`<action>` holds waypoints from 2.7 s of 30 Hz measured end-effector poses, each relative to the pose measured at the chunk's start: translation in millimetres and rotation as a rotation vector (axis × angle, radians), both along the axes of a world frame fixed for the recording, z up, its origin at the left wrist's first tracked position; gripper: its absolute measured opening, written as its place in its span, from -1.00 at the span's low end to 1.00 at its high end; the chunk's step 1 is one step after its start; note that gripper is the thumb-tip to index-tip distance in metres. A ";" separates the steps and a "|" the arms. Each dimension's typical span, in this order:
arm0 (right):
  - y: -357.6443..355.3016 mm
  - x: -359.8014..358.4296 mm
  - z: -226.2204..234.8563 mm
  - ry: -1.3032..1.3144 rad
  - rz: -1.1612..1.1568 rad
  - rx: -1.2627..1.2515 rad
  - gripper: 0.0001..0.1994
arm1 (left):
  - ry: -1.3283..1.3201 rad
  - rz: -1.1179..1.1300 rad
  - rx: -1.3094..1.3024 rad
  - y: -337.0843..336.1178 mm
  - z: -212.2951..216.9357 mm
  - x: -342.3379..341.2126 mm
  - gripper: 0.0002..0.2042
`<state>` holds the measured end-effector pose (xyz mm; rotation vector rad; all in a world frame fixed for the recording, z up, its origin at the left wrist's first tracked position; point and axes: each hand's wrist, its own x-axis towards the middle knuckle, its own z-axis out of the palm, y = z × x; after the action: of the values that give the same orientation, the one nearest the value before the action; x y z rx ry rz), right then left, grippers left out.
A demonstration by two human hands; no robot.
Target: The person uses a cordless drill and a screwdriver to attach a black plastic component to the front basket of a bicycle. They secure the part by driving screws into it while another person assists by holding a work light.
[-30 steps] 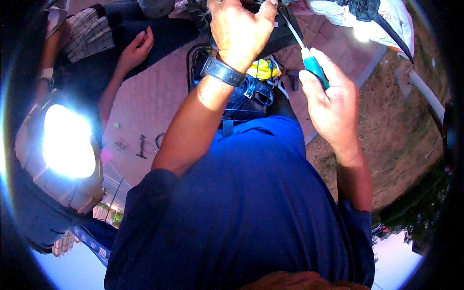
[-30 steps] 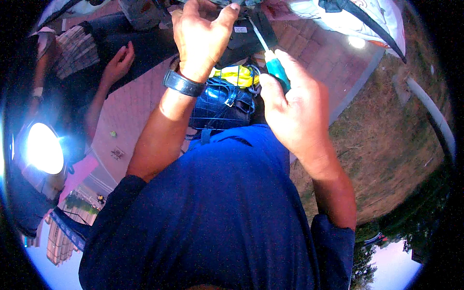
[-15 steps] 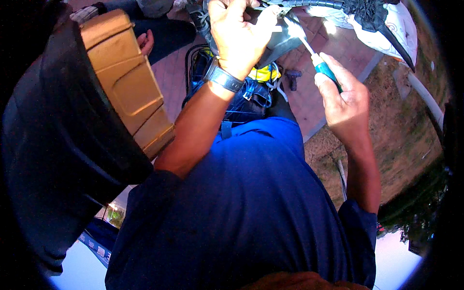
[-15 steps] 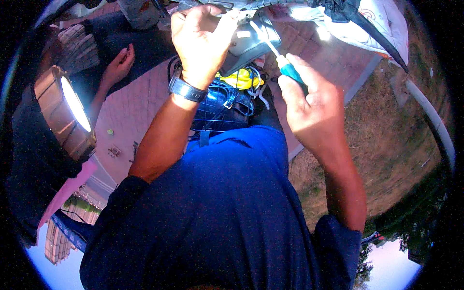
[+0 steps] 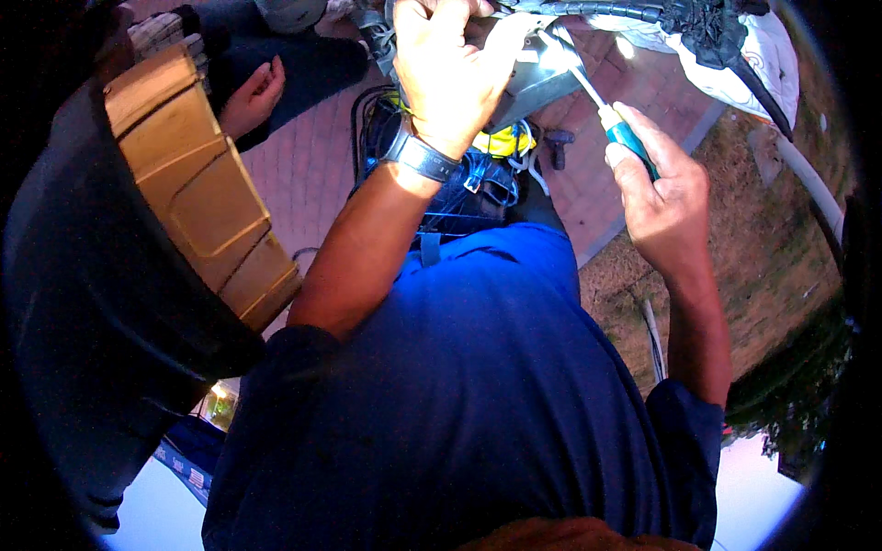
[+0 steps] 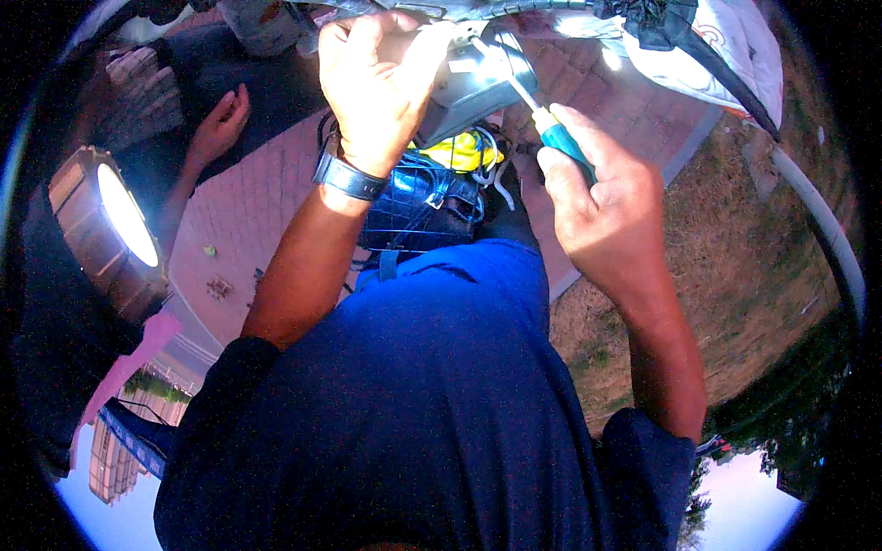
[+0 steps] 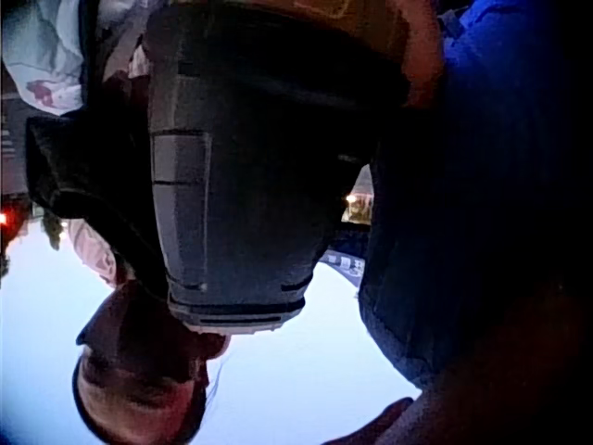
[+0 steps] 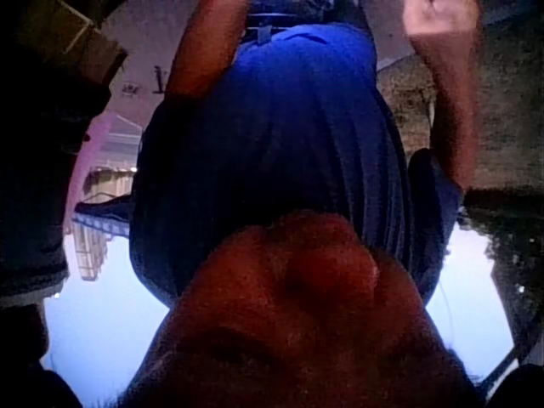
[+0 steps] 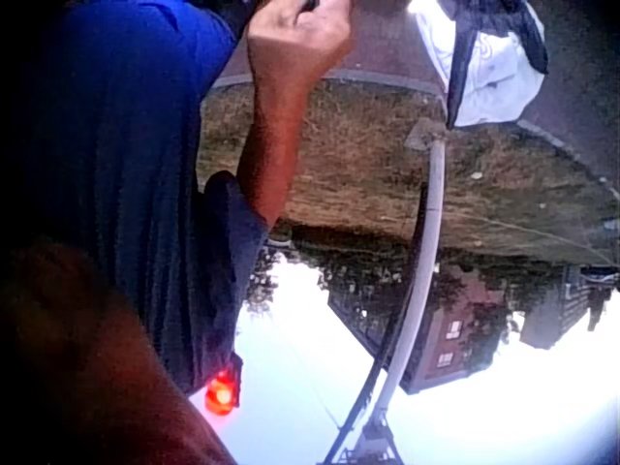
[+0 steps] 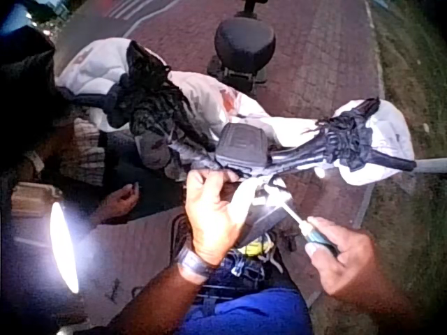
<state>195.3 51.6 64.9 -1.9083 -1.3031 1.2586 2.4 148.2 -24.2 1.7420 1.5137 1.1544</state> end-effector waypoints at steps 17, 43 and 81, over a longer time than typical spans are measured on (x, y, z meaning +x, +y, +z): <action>-39.6 -45.6 18.0 0.088 -0.201 -0.056 -0.63 | -0.007 -0.293 0.261 28.3 18.2 -37.3 -0.67; -20.6 -91.4 19.0 0.035 -0.366 -0.060 -0.63 | 0.082 -0.194 -0.497 1.8 -15.5 -76.2 -0.48; -62.2 -116.4 -7.9 0.269 -0.579 0.086 -0.62 | 0.398 -0.464 0.316 11.8 47.8 -69.2 -0.27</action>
<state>79.0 -10.6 57.0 -1.7940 -0.5924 1.0804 -66.8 160.0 23.6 2.4896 1.0666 0.8694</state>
